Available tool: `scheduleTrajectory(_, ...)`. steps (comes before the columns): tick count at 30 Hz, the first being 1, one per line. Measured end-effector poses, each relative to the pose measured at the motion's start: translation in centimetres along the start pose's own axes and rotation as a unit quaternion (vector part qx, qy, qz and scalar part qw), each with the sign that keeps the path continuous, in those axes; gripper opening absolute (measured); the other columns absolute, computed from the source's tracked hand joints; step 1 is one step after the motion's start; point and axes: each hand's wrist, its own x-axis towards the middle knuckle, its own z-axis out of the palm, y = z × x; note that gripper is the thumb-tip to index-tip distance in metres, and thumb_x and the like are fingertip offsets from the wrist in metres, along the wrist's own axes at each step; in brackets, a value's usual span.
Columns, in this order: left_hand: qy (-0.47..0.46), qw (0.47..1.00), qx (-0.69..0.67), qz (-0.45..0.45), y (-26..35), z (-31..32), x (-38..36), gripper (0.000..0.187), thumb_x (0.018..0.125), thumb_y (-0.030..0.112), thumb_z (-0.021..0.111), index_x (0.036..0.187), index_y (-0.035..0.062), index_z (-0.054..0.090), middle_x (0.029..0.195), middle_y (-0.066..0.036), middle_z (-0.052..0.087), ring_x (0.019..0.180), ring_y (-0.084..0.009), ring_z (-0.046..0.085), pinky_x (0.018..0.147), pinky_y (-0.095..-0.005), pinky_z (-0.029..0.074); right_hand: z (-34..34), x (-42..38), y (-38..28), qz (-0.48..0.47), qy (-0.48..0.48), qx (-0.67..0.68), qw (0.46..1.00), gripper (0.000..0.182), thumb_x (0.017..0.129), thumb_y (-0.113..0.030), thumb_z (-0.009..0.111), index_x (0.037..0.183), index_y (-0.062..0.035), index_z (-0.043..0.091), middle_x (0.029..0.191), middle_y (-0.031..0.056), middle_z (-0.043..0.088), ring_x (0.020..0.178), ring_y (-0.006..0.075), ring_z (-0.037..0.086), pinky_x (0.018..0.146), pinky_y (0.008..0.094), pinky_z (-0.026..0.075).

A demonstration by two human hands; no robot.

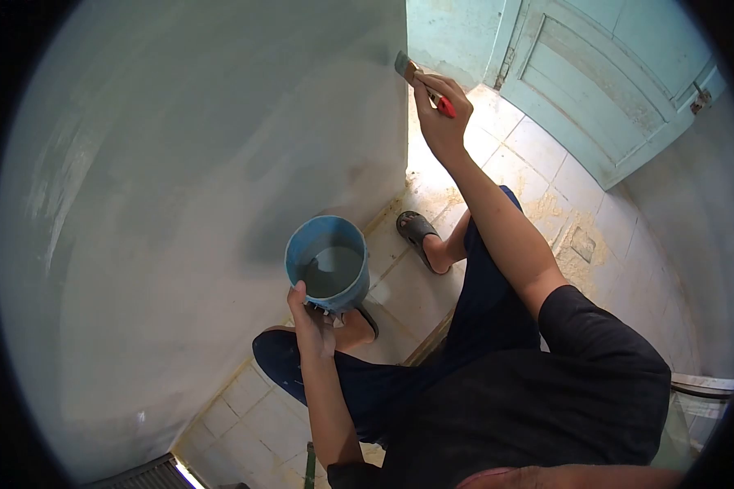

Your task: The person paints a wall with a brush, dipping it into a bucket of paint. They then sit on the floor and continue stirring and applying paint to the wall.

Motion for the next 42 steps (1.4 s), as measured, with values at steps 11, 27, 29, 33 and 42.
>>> scheduleTrajectory(11,0.018,1.0,0.015,-0.015,-0.8,-1.3,0.9,0.113,0.081,0.074,0.067,0.162,0.0062,0.026,0.164,-0.023,0.03,0.15,-0.0381,0.034,0.118,-0.0546,0.031,7.9,-6.9,-10.8,-0.129,-0.086,0.106,0.982,0.029,0.077,0.003,0.08,0.105,-0.0022,0.077,0.11,0.0185,0.068,0.094,0.0327,0.07,0.079,0.0405,0.059)
scheduleTrajectory(27,0.027,0.999,0.002,-0.021,-1.0,-0.2,1.0,0.097,0.085,0.068,0.069,0.155,0.0126,0.028,0.155,-0.018,0.036,0.143,-0.0362,0.037,0.115,-0.0529,0.033,9.0,-10.5,-15.6,-0.194,-0.285,0.317,0.883,0.033,0.081,0.0,0.077,0.114,-0.0046,0.073,0.118,0.018,0.067,0.101,0.0339,0.069,0.083,0.0398,0.058)
scheduleTrajectory(29,-0.006,1.0,0.009,-0.029,-0.6,0.2,0.8,0.116,0.083,0.071,0.07,0.163,0.0079,0.016,0.163,-0.022,0.027,0.151,-0.0395,0.029,0.12,-0.0552,0.028,8.3,-8.1,-13.2,-0.143,-0.239,0.292,0.915,0.027,0.084,0.001,0.076,0.11,-0.0053,0.075,0.113,0.0155,0.069,0.093,0.0312,0.072,0.079,0.0381,0.059)
scheduleTrajectory(33,-0.005,0.999,0.017,-0.035,-0.8,0.5,1.0,0.115,0.083,0.071,0.069,0.163,0.0081,0.016,0.163,-0.023,0.028,0.149,-0.0392,0.031,0.12,-0.0549,0.028,6.1,-4.1,-8.6,-0.079,-0.198,0.221,0.952,0.019,0.085,0.001,0.077,0.104,-0.0034,0.077,0.106,0.0152,0.074,0.092,0.0281,0.074,0.078,0.0364,0.06)
scheduleTrajectory(42,0.006,0.998,0.024,-0.05,-2.1,-1.4,2.1,0.098,0.085,0.067,0.07,0.155,0.0118,0.03,0.156,-0.017,0.036,0.145,-0.0363,0.035,0.117,-0.0537,0.03,1.7,1.6,-2.0,0.028,0.025,0.04,0.999,0.017,0.088,0.004,0.074,0.104,-0.0011,0.078,0.105,0.0162,0.076,0.094,0.0252,0.075,0.082,0.0336,0.059)
